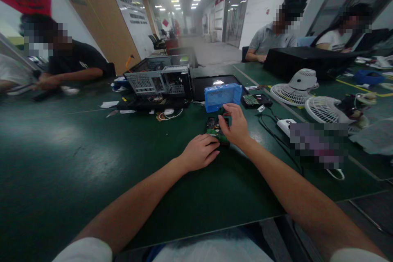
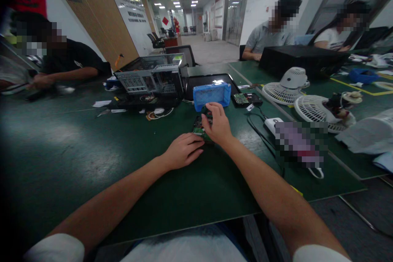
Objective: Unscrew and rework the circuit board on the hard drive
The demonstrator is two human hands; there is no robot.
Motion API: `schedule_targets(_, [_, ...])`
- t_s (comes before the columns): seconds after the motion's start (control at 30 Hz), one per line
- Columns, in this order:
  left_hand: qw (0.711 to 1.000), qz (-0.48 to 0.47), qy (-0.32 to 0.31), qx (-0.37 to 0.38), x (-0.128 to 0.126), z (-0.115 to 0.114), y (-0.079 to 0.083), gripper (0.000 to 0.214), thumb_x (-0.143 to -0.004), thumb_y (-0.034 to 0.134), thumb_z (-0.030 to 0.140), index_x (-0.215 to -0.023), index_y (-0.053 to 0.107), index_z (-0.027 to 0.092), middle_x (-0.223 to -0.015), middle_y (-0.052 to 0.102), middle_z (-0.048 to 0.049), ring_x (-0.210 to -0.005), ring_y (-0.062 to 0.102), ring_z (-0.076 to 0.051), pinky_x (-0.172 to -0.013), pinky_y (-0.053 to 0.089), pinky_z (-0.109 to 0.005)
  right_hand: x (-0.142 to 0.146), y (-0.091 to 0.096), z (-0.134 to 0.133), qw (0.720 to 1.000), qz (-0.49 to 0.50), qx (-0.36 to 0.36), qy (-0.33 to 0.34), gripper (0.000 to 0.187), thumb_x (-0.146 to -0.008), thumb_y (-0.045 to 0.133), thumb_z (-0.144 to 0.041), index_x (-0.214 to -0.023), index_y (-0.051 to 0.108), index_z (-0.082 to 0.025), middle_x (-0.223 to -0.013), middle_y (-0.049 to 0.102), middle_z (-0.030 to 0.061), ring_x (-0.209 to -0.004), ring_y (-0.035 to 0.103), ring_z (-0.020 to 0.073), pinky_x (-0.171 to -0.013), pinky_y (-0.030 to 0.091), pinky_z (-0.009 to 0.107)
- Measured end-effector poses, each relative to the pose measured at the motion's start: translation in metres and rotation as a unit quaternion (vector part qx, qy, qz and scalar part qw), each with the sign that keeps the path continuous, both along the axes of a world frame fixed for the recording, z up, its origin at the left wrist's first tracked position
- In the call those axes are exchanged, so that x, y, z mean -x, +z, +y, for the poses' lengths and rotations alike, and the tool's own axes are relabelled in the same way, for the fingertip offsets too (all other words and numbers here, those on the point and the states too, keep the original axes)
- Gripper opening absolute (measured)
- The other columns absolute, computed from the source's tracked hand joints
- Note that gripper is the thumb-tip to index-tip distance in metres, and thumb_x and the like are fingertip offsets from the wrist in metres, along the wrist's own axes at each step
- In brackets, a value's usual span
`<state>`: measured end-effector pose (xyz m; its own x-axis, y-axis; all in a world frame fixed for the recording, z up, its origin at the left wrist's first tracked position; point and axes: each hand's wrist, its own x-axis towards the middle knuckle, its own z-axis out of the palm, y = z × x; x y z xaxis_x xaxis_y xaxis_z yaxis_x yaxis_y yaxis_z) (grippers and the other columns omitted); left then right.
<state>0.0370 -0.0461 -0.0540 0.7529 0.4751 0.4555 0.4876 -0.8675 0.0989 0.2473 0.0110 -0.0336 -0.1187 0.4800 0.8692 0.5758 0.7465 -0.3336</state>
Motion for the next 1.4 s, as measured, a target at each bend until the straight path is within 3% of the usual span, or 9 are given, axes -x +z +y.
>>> schedule_targets(0.17, [1.0, -0.006, -0.002, 0.002, 0.0, 0.0, 0.0, 0.033, -0.103, 0.051, 0.037, -0.122, 0.07, 0.017, -0.123, 0.069, -0.0128, -0.115, 0.064, -0.027, -0.096, 0.053, -0.045, 0.002, -0.003, 0.001, 1.0, 0.014, -0.011, 0.007, 0.035, -0.099, 0.061, -0.033, -0.131, 0.049, -0.026, -0.138, 0.06, 0.015, -0.116, 0.066, 0.0279, -0.088, 0.063, 0.047])
schedule_targets(0.4, [1.0, -0.003, -0.003, 0.0, 0.0, 0.0, 0.002, 0.033, -0.103, 0.051, 0.037, -0.122, 0.069, 0.016, -0.123, 0.068, -0.0133, -0.113, 0.064, -0.027, -0.095, 0.053, -0.046, 0.001, 0.001, -0.001, 0.999, 0.001, -0.017, -0.029, 0.03, -0.096, 0.066, -0.035, -0.123, 0.057, -0.026, -0.119, 0.066, 0.0111, -0.104, 0.067, 0.0262, -0.087, 0.062, 0.045])
schedule_targets(0.57, [1.0, 0.0, -0.004, 0.003, 0.0, 0.0, 0.002, 0.033, -0.103, 0.05, 0.036, -0.123, 0.069, 0.016, -0.124, 0.068, -0.013, -0.115, 0.063, -0.027, -0.096, 0.053, -0.046, 0.0, 0.005, -0.004, 0.999, -0.02, -0.018, -0.038, 0.036, -0.096, 0.063, -0.029, -0.131, 0.057, -0.025, -0.115, 0.062, 0.0107, -0.095, 0.066, 0.0241, -0.089, 0.06, 0.046])
schedule_targets(0.77, [1.0, -0.001, -0.002, 0.005, 0.001, -0.001, 0.002, 0.033, -0.103, 0.051, 0.036, -0.123, 0.069, 0.016, -0.124, 0.068, -0.013, -0.115, 0.063, -0.027, -0.096, 0.053, -0.046, 0.002, 0.003, -0.003, 1.0, -0.008, -0.012, -0.003, 0.037, -0.097, 0.056, -0.024, -0.134, 0.052, -0.025, -0.13, 0.061, 0.0137, -0.118, 0.062, 0.0289, -0.092, 0.059, 0.048])
schedule_targets(1.07, [1.0, 0.0, -0.003, 0.004, 0.001, 0.001, 0.0, 0.034, -0.103, 0.05, 0.037, -0.122, 0.069, 0.016, -0.125, 0.068, -0.0127, -0.116, 0.063, -0.027, -0.097, 0.052, -0.046, 0.001, 0.006, -0.004, 0.999, -0.022, -0.015, -0.033, 0.034, -0.095, 0.064, -0.031, -0.127, 0.055, -0.024, -0.108, 0.061, 0.0102, -0.096, 0.062, 0.026, -0.087, 0.058, 0.047])
schedule_targets(1.3, [1.0, -0.007, -0.003, 0.008, 0.0, 0.0, 0.002, 0.032, -0.103, 0.051, 0.036, -0.122, 0.069, 0.017, -0.124, 0.068, -0.0127, -0.115, 0.063, -0.027, -0.095, 0.052, -0.045, 0.003, 0.005, -0.006, 1.0, -0.012, -0.005, -0.004, 0.037, -0.099, 0.056, -0.027, -0.135, 0.053, -0.024, -0.125, 0.062, 0.0133, -0.112, 0.063, 0.0277, -0.091, 0.058, 0.045])
schedule_targets(1.4, [1.0, -0.006, -0.001, 0.01, 0.0, 0.0, 0.002, 0.032, -0.103, 0.051, 0.036, -0.122, 0.069, 0.017, -0.124, 0.068, -0.0128, -0.114, 0.063, -0.027, -0.095, 0.052, -0.045, 0.004, 0.003, -0.006, 1.0, -0.008, 0.001, -0.016, 0.036, -0.1, 0.057, -0.03, -0.135, 0.053, -0.025, -0.124, 0.065, 0.0115, -0.106, 0.067, 0.0261, -0.091, 0.058, 0.044])
